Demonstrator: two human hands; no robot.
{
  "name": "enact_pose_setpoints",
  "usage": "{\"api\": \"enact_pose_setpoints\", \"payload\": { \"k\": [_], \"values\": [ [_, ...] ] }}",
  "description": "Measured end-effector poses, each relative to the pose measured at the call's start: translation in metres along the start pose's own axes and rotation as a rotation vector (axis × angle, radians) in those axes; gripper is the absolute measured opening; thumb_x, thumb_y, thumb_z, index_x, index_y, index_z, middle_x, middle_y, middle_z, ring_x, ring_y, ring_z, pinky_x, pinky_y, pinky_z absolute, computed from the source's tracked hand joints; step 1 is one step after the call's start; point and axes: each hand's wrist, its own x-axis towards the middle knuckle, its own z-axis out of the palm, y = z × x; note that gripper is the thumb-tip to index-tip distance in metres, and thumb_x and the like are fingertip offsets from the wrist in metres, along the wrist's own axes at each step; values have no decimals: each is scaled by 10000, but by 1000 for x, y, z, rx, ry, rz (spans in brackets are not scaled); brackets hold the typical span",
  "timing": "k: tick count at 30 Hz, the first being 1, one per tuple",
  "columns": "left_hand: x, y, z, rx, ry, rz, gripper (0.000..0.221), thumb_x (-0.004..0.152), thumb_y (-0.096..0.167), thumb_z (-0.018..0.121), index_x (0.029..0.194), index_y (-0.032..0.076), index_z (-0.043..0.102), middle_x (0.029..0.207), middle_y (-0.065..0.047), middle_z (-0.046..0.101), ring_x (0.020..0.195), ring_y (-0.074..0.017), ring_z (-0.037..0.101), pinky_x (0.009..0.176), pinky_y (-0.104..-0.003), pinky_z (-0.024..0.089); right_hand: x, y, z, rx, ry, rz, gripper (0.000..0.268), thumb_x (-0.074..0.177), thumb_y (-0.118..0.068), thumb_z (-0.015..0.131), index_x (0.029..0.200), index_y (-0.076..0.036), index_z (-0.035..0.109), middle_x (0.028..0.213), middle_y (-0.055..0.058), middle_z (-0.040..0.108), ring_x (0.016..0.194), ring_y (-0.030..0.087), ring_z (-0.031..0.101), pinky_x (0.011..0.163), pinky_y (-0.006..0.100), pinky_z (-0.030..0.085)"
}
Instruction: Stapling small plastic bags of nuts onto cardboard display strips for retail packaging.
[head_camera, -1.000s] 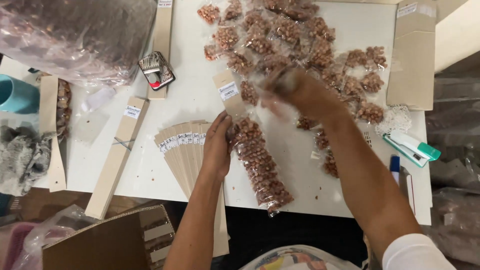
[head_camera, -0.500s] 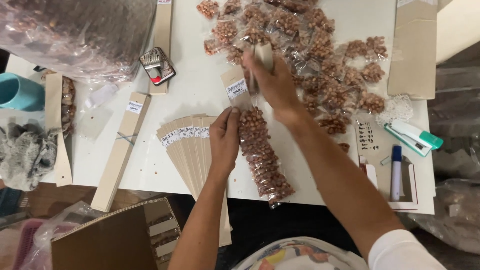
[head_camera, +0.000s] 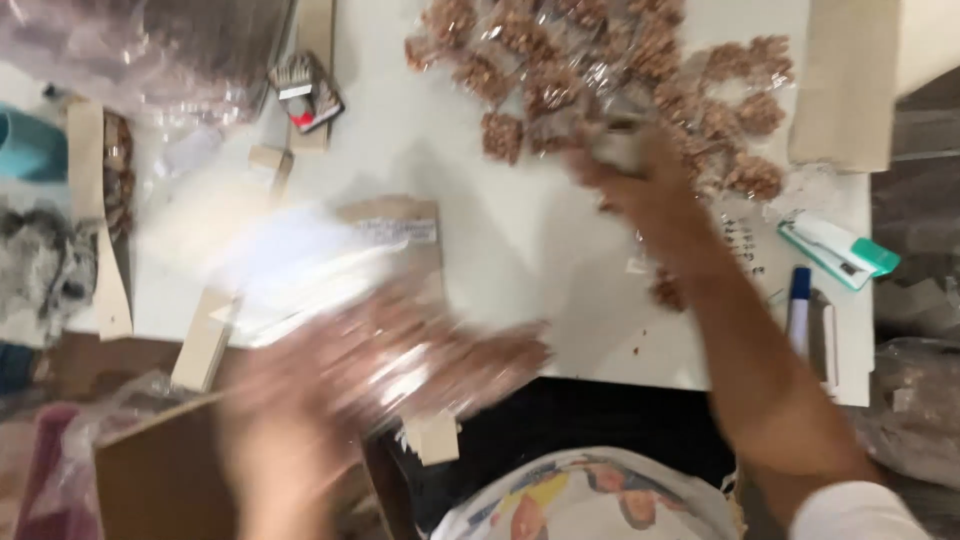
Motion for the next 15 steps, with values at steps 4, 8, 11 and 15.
{"api": "enact_pose_setpoints", "payload": {
  "k": [4,8,11,15],
  "values": [
    [-1,-72,-93,-85,192,67,255,941,325,601,1154,229,701,1089,20,740,978,-129,690,832,-295,509,5,102,-51,80,217,62,165,970,-236,732,1103,-194,645,1035,-53,706,954,75,681,845,229,533],
    [72,-193,-141,-161,397,150,171,989,227,607,1125,191,703,1071,12,737,953,-118,690,796,-259,542,-12,132,-72,233,260,-94,386,1043,-243,676,1408,-203,555,1368,-43,663,1257,93,659,1137,266,557],
    [135,-271,-139,-220,549,225,121,1026,154,612,1104,162,704,1057,6,735,935,-110,690,769,-233,566,-24,151,-78,130,410,113,220,1142,-319,724,1092,-177,564,1034,21,731,857,123,736,655,323,591],
    [179,-279,-80,-289,699,314,104,1063,82,617,1082,132,705,1043,-1,733,916,-102,690,742,-207,590,-32,137,-69,55,325,152,349,1145,-394,725,948,-166,549,1013,-19,694,737,109,634,577,275,482]
  ]
}}
